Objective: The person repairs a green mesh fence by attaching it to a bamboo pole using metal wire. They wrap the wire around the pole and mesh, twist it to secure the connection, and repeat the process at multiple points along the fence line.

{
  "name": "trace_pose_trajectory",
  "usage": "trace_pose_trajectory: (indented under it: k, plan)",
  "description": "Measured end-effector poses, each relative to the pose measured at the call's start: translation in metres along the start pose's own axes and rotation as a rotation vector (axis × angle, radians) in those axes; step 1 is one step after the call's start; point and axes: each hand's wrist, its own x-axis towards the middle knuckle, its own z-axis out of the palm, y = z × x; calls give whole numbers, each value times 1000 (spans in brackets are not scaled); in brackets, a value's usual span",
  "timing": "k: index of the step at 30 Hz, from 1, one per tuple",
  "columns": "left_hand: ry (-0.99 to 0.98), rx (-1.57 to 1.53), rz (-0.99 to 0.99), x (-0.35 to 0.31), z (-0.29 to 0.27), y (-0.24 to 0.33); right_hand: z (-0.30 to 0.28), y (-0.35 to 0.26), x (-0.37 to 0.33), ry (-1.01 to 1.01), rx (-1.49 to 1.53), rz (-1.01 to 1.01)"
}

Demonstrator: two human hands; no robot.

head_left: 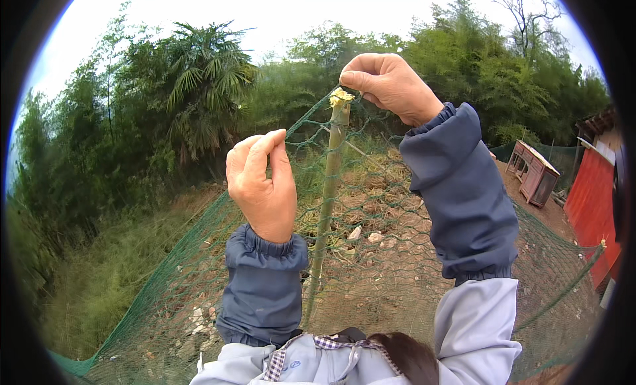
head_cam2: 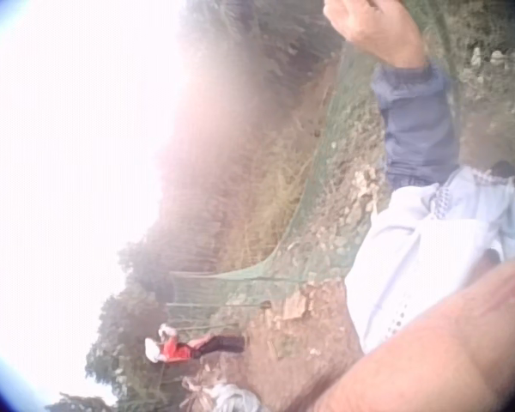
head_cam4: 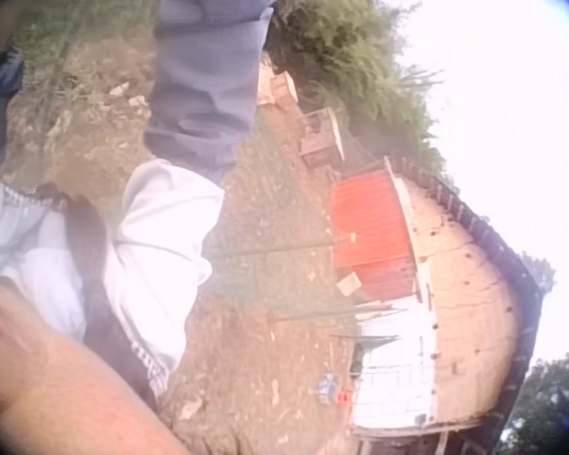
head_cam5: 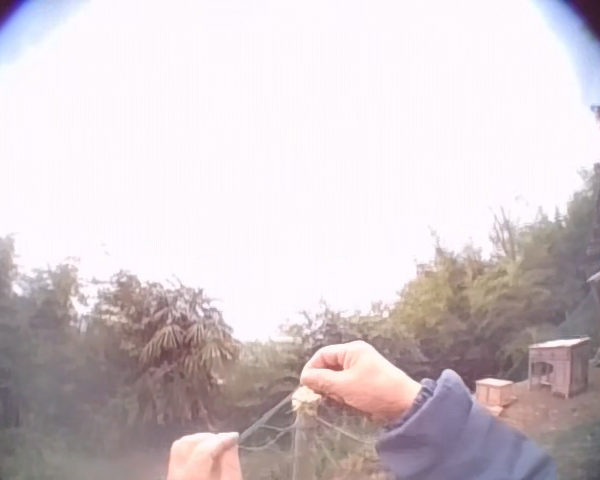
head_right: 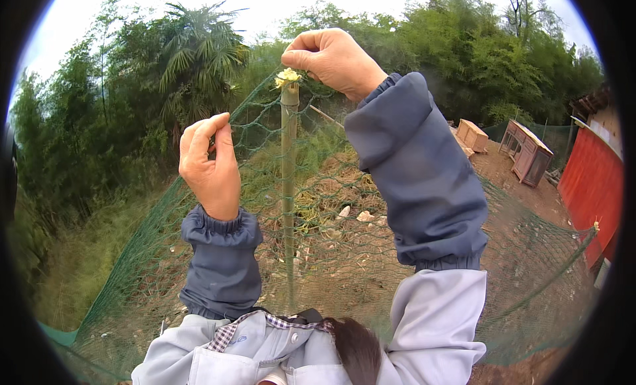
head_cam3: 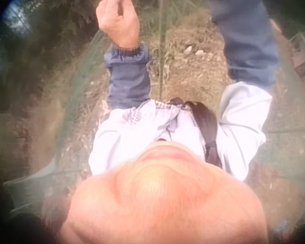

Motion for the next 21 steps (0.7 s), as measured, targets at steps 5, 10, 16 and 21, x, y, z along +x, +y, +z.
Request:
trace_pose_trajectory:
  k: [5,10,16,21]
  plan:
    - [-8,-69,-97,-1,-2,5,8,3,-6,59,-301,-157]
    - [-40,-38,-3,-5,2,-2,17,14,-7,192,-377,-158]
    - [-66,-64,-87,-10,1,-8,14,16,-12,130,55,58]
    - [-99,-37,-110,-15,0,-12,2,20,-11,5,231,169]
